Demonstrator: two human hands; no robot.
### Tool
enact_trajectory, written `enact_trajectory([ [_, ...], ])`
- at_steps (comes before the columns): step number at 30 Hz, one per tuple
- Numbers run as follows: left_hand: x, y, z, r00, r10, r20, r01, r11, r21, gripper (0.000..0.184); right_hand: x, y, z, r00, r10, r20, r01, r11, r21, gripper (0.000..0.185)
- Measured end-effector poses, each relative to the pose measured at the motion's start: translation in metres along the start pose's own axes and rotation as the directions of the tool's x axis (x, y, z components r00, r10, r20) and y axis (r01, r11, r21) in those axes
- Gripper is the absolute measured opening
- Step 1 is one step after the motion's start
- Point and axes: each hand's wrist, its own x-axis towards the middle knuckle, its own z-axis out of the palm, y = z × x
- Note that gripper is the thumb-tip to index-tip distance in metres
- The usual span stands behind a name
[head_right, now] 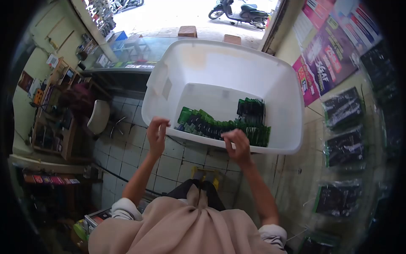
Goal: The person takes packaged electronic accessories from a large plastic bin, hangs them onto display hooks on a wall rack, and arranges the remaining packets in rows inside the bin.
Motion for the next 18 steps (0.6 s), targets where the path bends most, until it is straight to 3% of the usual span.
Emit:
enact_trajectory([
  [2, 0.05, -0.011, 0.02, 0.999, 0.001, 0.054, 0.002, 0.998, -0.057, 0.009, 0.052, 0.028, 0.015, 0.999, -0.024, 0.039, 0.023, 0.999, 0.026, 0.005],
  [4, 0.093, -0.037, 0.042, 0.98, -0.143, 0.138, 0.154, 0.985, -0.073, 0.01, 0.089, 0.066, 0.048, 0.994, 0.065, 0.093, -0.08, 0.983, 0.163, 0.005],
  [7, 0.122, -0.122, 0.068, 0.92, -0.306, 0.243, 0.288, 0.952, 0.108, 0.017, 0.105, 0.141, 0.117, 0.964, 0.125, 0.234, -0.176, 0.962, 0.209, 0.006],
  [10, 0.102, -0.212, 0.077, 0.828, -0.452, 0.332, 0.26, 0.833, 0.488, 0.018, 0.08, 0.209, 0.187, 0.873, 0.264, 0.411, -0.331, 0.938, 0.101, 0.009],
  [11, 0.098, -0.234, 0.079, 0.822, -0.464, 0.33, 0.271, 0.829, 0.49, 0.018, 0.073, 0.229, 0.207, 0.867, 0.269, 0.42, -0.34, 0.935, 0.103, 0.009],
  [13, 0.076, -0.283, 0.081, 0.719, -0.545, 0.431, 0.091, 0.689, 0.719, 0.023, 0.045, 0.254, 0.241, 0.794, 0.303, 0.527, -0.34, 0.94, -0.028, 0.012],
  [14, 0.068, -0.306, 0.08, 0.626, -0.648, 0.434, 0.076, 0.605, 0.793, 0.038, 0.034, 0.266, 0.257, 0.751, 0.308, 0.584, -0.329, 0.941, -0.074, 0.019],
  [15, 0.056, -0.33, 0.08, 0.617, -0.656, 0.434, 0.078, 0.6, 0.797, 0.038, 0.024, 0.276, 0.272, 0.746, 0.313, 0.588, -0.339, 0.938, -0.069, 0.019],
  [17, 0.033, -0.37, 0.078, 0.397, -0.85, 0.346, -0.114, 0.328, 0.938, 0.052, 0.007, 0.289, 0.3, 0.673, 0.341, 0.656, -0.243, 0.94, -0.238, 0.029],
  [18, 0.029, -0.372, 0.077, 0.383, -0.857, 0.345, -0.118, 0.325, 0.938, 0.052, 0.001, 0.293, 0.312, 0.666, 0.347, 0.66, -0.258, 0.938, -0.233, 0.029],
])
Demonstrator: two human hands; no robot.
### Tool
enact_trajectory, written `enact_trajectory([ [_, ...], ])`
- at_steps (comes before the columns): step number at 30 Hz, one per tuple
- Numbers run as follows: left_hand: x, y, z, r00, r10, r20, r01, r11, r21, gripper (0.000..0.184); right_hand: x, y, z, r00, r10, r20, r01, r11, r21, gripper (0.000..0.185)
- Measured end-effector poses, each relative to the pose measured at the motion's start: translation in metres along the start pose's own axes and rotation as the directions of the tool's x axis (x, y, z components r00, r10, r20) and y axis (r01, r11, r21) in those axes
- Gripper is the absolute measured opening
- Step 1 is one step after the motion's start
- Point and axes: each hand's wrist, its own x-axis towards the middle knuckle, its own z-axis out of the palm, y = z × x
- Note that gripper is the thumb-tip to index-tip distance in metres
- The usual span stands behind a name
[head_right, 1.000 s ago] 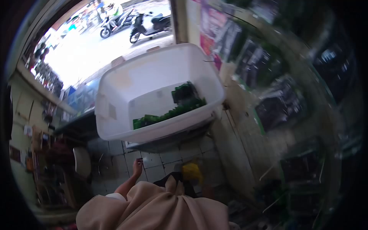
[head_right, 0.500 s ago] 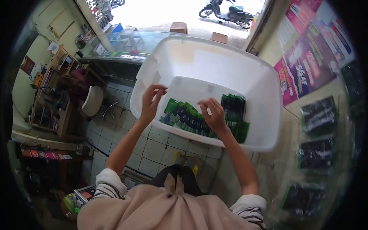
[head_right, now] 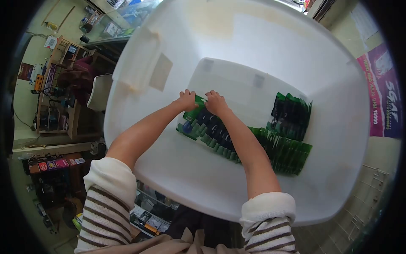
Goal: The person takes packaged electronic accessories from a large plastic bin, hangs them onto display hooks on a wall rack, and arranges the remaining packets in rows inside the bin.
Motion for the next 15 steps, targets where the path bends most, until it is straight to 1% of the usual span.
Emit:
enact_trajectory([
  [1, -0.006, 0.003, 0.001, 0.987, -0.1, 0.123, 0.1, 0.995, 0.006, 0.061, 0.004, 0.003, 0.011, 0.998, 0.032, 0.049, -0.031, 0.999, -0.022, 0.035],
  [2, -0.012, 0.006, 0.0, 0.95, -0.198, 0.242, 0.198, 0.98, 0.023, 0.07, 0.008, 0.006, 0.02, 0.993, 0.063, 0.098, -0.058, 0.997, -0.049, 0.042],
  [3, -0.008, 0.003, 0.006, 0.946, -0.198, 0.257, 0.2, 0.98, 0.021, 0.07, 0.01, 0.007, 0.028, 0.991, 0.068, 0.112, -0.063, 0.997, -0.043, 0.042],
  [5, -0.001, -0.008, 0.01, 0.925, -0.184, 0.332, 0.216, 0.974, -0.061, 0.082, 0.014, 0.007, 0.038, 0.989, 0.083, 0.121, -0.077, 0.996, -0.052, 0.044],
  [6, 0.01, -0.017, 0.025, 0.943, -0.152, 0.297, 0.202, 0.968, -0.146, 0.085, 0.015, 0.008, 0.04, 0.989, 0.086, 0.12, -0.081, 0.996, -0.049, 0.044],
  [7, 0.019, -0.019, 0.031, 0.943, -0.154, 0.295, 0.203, 0.969, -0.143, 0.085, 0.016, 0.007, 0.041, 0.988, 0.101, 0.115, -0.092, 0.993, -0.079, 0.043],
  [9, 0.025, -0.02, 0.036, 0.964, -0.112, 0.24, 0.175, 0.95, -0.257, 0.083, 0.019, 0.005, 0.044, 0.987, 0.116, 0.113, -0.105, 0.989, -0.1, 0.042],
  [10, 0.024, -0.018, 0.035, 0.963, -0.111, 0.247, 0.175, 0.951, -0.254, 0.083, 0.019, 0.005, 0.044, 0.983, 0.134, 0.127, -0.12, 0.987, -0.108, 0.038],
  [11, 0.023, -0.015, 0.032, 0.964, -0.183, 0.195, 0.228, 0.944, -0.238, 0.072, 0.019, 0.006, 0.042, 0.978, 0.154, 0.141, -0.137, 0.983, -0.119, 0.034],
  [12, 0.023, -0.012, 0.03, 0.958, -0.252, 0.139, 0.279, 0.933, -0.226, 0.062, 0.019, 0.007, 0.037, 0.977, 0.161, 0.141, -0.144, 0.982, -0.119, 0.034],
  [13, 0.024, -0.014, 0.027, 0.958, -0.248, 0.141, 0.275, 0.934, -0.227, 0.062, 0.019, 0.007, 0.031, 0.987, 0.128, 0.094, -0.121, 0.99, -0.074, 0.028],
  [14, 0.026, -0.019, 0.017, 0.988, -0.038, 0.149, 0.073, 0.969, -0.238, 0.051, 0.02, 0.007, 0.023, 0.995, 0.095, 0.041, -0.094, 0.995, -0.033, 0.022],
  [15, 0.025, -0.021, 0.007, 0.973, 0.176, 0.151, -0.135, 0.959, -0.249, 0.04, 0.021, 0.008, 0.015, 0.994, 0.099, 0.035, -0.098, 0.994, -0.038, 0.022],
])
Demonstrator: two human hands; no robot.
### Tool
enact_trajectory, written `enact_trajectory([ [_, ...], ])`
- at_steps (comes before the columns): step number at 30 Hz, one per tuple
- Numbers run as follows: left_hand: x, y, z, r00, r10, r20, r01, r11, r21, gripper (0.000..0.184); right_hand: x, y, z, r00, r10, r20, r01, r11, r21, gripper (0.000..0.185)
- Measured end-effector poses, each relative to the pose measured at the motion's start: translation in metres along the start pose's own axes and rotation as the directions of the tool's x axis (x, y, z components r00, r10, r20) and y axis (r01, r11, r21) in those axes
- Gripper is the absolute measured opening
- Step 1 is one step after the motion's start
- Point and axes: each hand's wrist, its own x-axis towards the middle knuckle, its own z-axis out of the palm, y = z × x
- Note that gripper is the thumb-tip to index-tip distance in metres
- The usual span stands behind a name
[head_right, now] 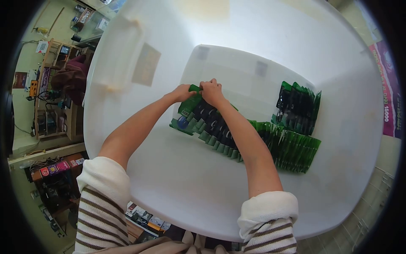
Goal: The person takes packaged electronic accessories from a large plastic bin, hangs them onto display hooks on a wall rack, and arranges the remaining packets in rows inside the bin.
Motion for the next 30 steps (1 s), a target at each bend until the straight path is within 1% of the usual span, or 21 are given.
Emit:
enact_trajectory([
  [1, -0.004, 0.004, -0.008, 1.0, 0.011, -0.005, -0.011, 1.0, 0.002, 0.04, 0.0, 0.002, -0.01, 1.0, -0.005, 0.028, 0.0, 0.985, 0.171, 0.019],
  [2, -0.008, 0.009, -0.018, 0.993, 0.06, -0.106, -0.065, 0.997, -0.043, 0.034, -0.002, 0.003, -0.021, 0.998, -0.017, 0.054, -0.002, 0.942, 0.336, 0.016],
  [3, -0.015, 0.017, -0.029, 0.972, 0.103, -0.21, -0.122, 0.989, -0.083, 0.028, -0.006, 0.002, -0.035, 0.999, -0.014, 0.047, -0.002, 0.945, 0.327, 0.016],
  [4, -0.022, 0.028, -0.041, 0.969, 0.112, -0.22, -0.133, 0.988, -0.081, 0.028, -0.011, -0.001, -0.049, 0.998, -0.037, -0.06, 0.057, 0.927, 0.371, 0.015],
  [5, -0.032, 0.039, -0.054, 0.947, 0.174, -0.269, -0.205, 0.975, -0.089, 0.025, -0.017, -0.004, -0.065, 0.984, -0.057, -0.169, 0.122, 0.905, 0.408, 0.014],
  [6, -0.044, 0.052, -0.068, 0.919, 0.235, -0.318, -0.276, 0.957, -0.092, 0.023, -0.025, -0.01, -0.085, 0.982, -0.06, -0.179, 0.127, 0.909, 0.396, 0.014],
  [8, -0.076, 0.083, -0.097, 0.882, 0.272, -0.385, -0.334, 0.937, -0.104, 0.02, -0.043, -0.027, -0.133, 0.94, -0.093, -0.329, 0.233, 0.879, 0.416, 0.01],
  [10, -0.111, 0.116, -0.125, 0.83, 0.32, -0.456, -0.404, 0.909, -0.097, 0.017, -0.066, -0.046, -0.18, 0.92, -0.099, -0.38, 0.247, 0.897, 0.366, 0.013],
  [12, -0.146, 0.151, -0.144, 0.673, 0.356, -0.648, -0.5, 0.865, -0.045, 0.016, -0.102, -0.07, -0.23, 0.892, -0.102, -0.441, 0.258, 0.915, 0.311, 0.017],
  [13, -0.163, 0.165, -0.15, 0.626, 0.33, -0.707, -0.562, 0.819, -0.115, 0.016, -0.125, -0.088, -0.255, 0.78, -0.196, -0.594, 0.295, 0.953, 0.074, 0.025],
  [14, -0.188, 0.185, -0.157, 0.616, 0.275, -0.739, -0.557, 0.814, -0.162, 0.016, -0.147, -0.104, -0.275, 0.641, -0.316, -0.7, 0.282, 0.945, -0.168, 0.034],
  [15, -0.202, 0.198, -0.157, 0.625, 0.225, -0.748, -0.607, 0.743, -0.283, 0.015, -0.168, -0.117, -0.289, 0.612, -0.331, -0.719, 0.278, 0.94, -0.196, 0.043],
  [17, -0.236, 0.229, -0.157, 0.651, 0.195, -0.734, -0.678, 0.585, -0.445, 0.014, -0.212, -0.142, -0.314, 0.588, -0.345, -0.732, 0.211, 0.939, -0.273, 0.063],
  [20, -0.295, 0.279, -0.152, 0.678, 0.276, -0.681, -0.727, 0.391, -0.565, 0.013, -0.271, -0.177, -0.338, 0.549, -0.306, -0.778, 0.129, 0.95, -0.283, 0.073],
  [21, -0.309, 0.293, -0.148, 0.653, 0.319, -0.687, -0.757, 0.32, -0.571, 0.013, -0.287, -0.178, -0.339, 0.549, -0.304, -0.778, 0.133, 0.951, -0.278, 0.08],
  [22, -0.322, 0.305, -0.142, 0.631, 0.365, -0.684, -0.775, 0.253, -0.579, 0.013, -0.305, -0.182, -0.341, 0.531, -0.299, -0.793, 0.105, 0.952, -0.289, 0.08],
  [24, -0.349, 0.325, -0.132, 0.609, 0.445, -0.656, -0.787, 0.238, -0.569, 0.014, -0.341, -0.191, -0.343, 0.51, -0.279, -0.814, -0.049, 0.935, -0.351, 0.08],
  [26, -0.371, 0.344, -0.117, 0.587, 0.544, -0.599, -0.787, 0.211, -0.58, 0.015, -0.382, -0.201, -0.339, 0.494, -0.2, -0.846, -0.175, 0.93, -0.322, 0.083],
  [28, -0.385, 0.364, -0.107, 0.601, 0.64, -0.478, -0.677, 0.091, -0.73, 0.016, -0.423, -0.212, -0.339, 0.532, -0.098, -0.841, -0.22, 0.943, -0.249, 0.085],
  [29, -0.385, 0.369, -0.098, 0.507, 0.779, -0.368, -0.633, 0.048, -0.773, 0.021, -0.443, -0.215, -0.337, 0.56, -0.046, -0.827, -0.228, 0.951, -0.207, 0.087],
  [30, -0.402, 0.38, -0.095, 0.469, 0.845, -0.259, -0.55, 0.05, -0.833, 0.037, -0.463, -0.214, -0.335, 0.567, -0.029, -0.823, -0.183, 0.97, -0.161, 0.087],
])
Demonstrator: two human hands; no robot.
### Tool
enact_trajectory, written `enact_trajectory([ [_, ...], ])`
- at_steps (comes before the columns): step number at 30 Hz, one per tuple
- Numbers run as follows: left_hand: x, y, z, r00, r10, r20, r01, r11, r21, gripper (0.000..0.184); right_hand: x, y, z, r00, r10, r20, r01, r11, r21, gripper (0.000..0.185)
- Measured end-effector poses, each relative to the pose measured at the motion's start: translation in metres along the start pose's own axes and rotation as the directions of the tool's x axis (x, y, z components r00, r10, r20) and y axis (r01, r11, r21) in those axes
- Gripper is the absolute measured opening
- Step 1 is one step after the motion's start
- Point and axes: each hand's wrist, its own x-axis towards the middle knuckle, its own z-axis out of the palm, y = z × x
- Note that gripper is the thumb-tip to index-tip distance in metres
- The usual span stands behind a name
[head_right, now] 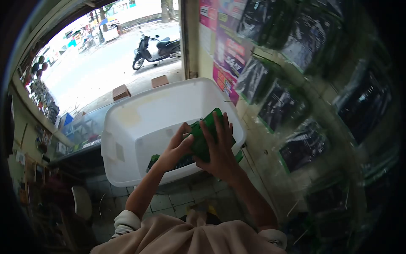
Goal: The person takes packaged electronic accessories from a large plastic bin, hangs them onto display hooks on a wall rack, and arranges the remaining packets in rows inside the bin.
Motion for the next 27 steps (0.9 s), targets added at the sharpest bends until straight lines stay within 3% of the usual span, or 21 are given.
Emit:
enact_trajectory([
  [4, 0.015, -0.042, 0.04, 0.946, -0.048, 0.322, 0.055, 0.998, -0.014, 0.071, -0.066, 0.011, -0.04, 0.991, 0.13, 0.013, -0.13, 0.988, 0.077, 0.089],
  [7, 0.023, -0.061, 0.076, 0.843, -0.132, 0.521, 0.219, 0.97, -0.109, 0.06, -0.11, 0.003, -0.069, 0.967, 0.254, -0.03, -0.246, 0.954, 0.172, 0.088],
  [9, 0.022, -0.077, 0.105, 0.823, -0.212, 0.527, 0.225, 0.974, 0.04, 0.04, -0.136, -0.008, -0.086, 0.934, 0.352, -0.058, -0.327, 0.91, 0.253, 0.08],
  [10, 0.02, -0.084, 0.121, 0.792, -0.226, 0.567, 0.242, 0.969, 0.048, 0.04, -0.152, -0.008, -0.091, 0.918, 0.387, -0.089, -0.358, 0.903, 0.239, 0.08],
  [12, 0.014, -0.098, 0.157, 0.82, -0.059, 0.569, 0.046, 0.998, 0.038, 0.025, -0.184, -0.009, -0.098, 0.859, 0.494, -0.134, -0.401, 0.813, 0.423, 0.075],
  [13, 0.017, -0.113, 0.172, 0.815, -0.064, 0.576, 0.051, 0.998, 0.039, 0.035, -0.192, -0.022, -0.105, 0.793, 0.571, -0.212, -0.436, 0.775, 0.457, 0.063],
  [14, 0.014, -0.125, 0.184, 0.785, -0.089, 0.613, 0.077, 0.996, 0.046, 0.035, -0.206, -0.025, -0.108, 0.762, 0.601, -0.242, -0.457, 0.763, 0.457, 0.063],
  [16, 0.006, -0.147, 0.208, 0.805, 0.069, 0.589, -0.234, 0.95, 0.209, 0.036, -0.234, -0.028, -0.116, 0.657, 0.711, -0.25, -0.473, 0.648, 0.597, 0.052],
  [18, -0.002, -0.16, 0.229, 0.799, 0.102, 0.593, -0.298, 0.923, 0.243, 0.039, -0.253, -0.038, -0.121, 0.541, 0.756, -0.367, -0.488, 0.638, 0.595, 0.041],
  [20, -0.01, -0.162, 0.244, 0.767, 0.328, 0.551, -0.586, 0.707, 0.396, 0.041, -0.276, -0.043, -0.123, 0.401, 0.828, -0.391, -0.536, 0.559, 0.633, 0.037],
  [22, -0.016, -0.171, 0.253, 0.72, 0.37, 0.587, -0.657, 0.635, 0.406, 0.037, -0.301, -0.044, -0.119, 0.304, 0.85, -0.43, -0.495, 0.527, 0.691, 0.034],
  [24, -0.023, -0.197, 0.252, 0.725, 0.092, 0.683, -0.251, 0.958, 0.137, 0.031, -0.321, -0.051, -0.104, 0.185, 0.869, -0.458, -0.442, 0.49, 0.752, 0.032],
  [26, -0.03, -0.198, 0.266, 0.666, 0.067, 0.743, -0.269, 0.951, 0.156, 0.026, -0.342, -0.06, -0.101, 0.189, 0.759, -0.623, -0.559, 0.605, 0.567, 0.029],
  [27, -0.036, -0.2, 0.274, 0.617, 0.06, 0.785, -0.28, 0.949, 0.147, 0.025, -0.355, -0.068, -0.097, 0.079, 0.808, -0.584, -0.576, 0.515, 0.635, 0.023],
])
